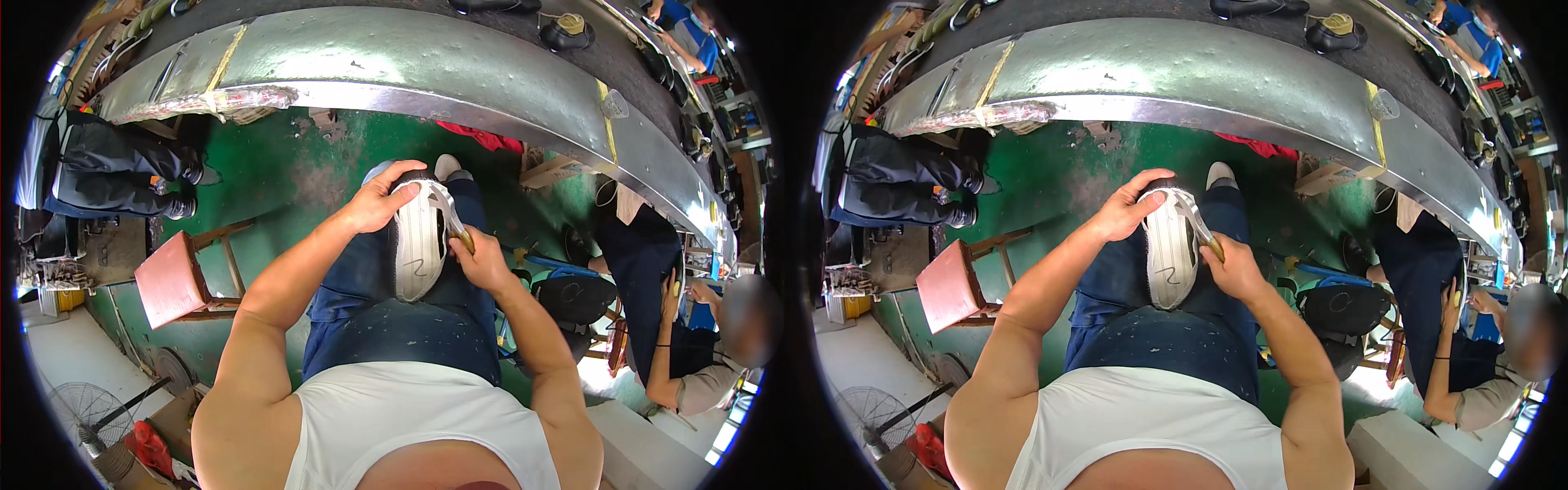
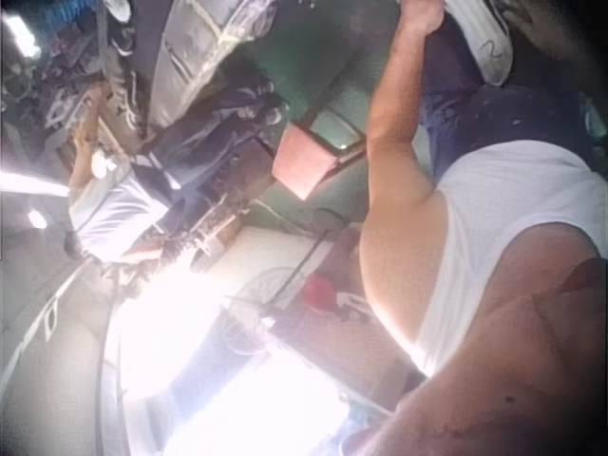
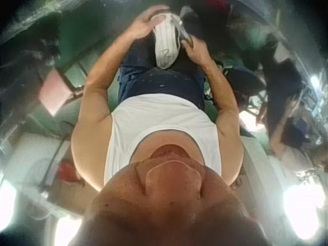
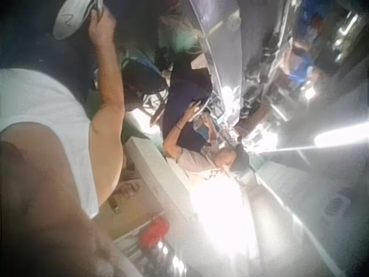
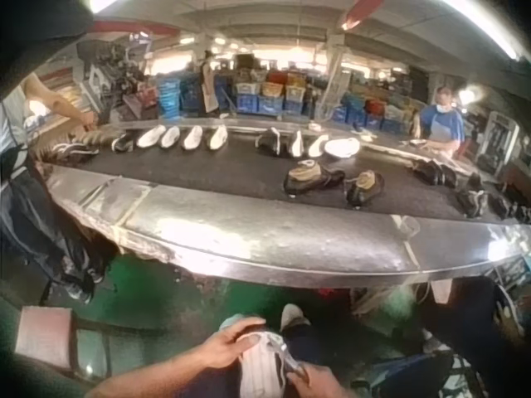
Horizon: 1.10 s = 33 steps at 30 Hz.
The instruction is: Manufacturing shoes by using pliers to pull and adjust components on an assembly line.
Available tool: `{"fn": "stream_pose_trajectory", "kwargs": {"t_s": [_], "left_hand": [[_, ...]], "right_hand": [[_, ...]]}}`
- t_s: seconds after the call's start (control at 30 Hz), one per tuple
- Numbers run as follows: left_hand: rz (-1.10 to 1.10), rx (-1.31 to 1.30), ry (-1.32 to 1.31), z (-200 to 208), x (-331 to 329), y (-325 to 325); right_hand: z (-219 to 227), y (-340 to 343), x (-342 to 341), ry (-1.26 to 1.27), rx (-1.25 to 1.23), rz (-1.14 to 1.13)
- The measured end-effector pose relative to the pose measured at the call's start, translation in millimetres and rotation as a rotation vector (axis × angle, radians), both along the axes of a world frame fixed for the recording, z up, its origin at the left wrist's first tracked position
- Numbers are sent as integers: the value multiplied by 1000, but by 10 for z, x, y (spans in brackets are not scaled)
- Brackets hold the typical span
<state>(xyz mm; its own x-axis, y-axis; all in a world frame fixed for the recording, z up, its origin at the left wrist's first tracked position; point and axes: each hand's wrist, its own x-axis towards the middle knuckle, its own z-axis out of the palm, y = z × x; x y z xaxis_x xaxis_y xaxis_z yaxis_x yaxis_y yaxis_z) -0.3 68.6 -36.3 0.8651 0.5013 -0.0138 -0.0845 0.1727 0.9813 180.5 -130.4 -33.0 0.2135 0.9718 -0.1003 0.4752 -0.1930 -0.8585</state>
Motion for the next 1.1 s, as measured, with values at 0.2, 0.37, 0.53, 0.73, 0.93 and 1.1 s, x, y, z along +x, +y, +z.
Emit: {"fn": "stream_pose_trajectory", "kwargs": {"t_s": [0.2,0.37,0.53,0.73,0.93,1.1], "left_hand": [[41,-57,74,22,-88,25],[209,26,173,77,-12,-85],[237,28,154,76,-12,-46],[134,56,257,163,-16,-52],[-53,30,230,-14,-252,-109],[64,-190,192,-103,-144,-252]], "right_hand": [[344,-48,-129,-210,27,61],[793,-19,-171,-439,-171,126],[904,52,115,218,-416,222],[802,330,-57,-145,-157,116],[437,266,-106,-100,-53,-146],[-92,151,-214,430,-348,-263]]}}
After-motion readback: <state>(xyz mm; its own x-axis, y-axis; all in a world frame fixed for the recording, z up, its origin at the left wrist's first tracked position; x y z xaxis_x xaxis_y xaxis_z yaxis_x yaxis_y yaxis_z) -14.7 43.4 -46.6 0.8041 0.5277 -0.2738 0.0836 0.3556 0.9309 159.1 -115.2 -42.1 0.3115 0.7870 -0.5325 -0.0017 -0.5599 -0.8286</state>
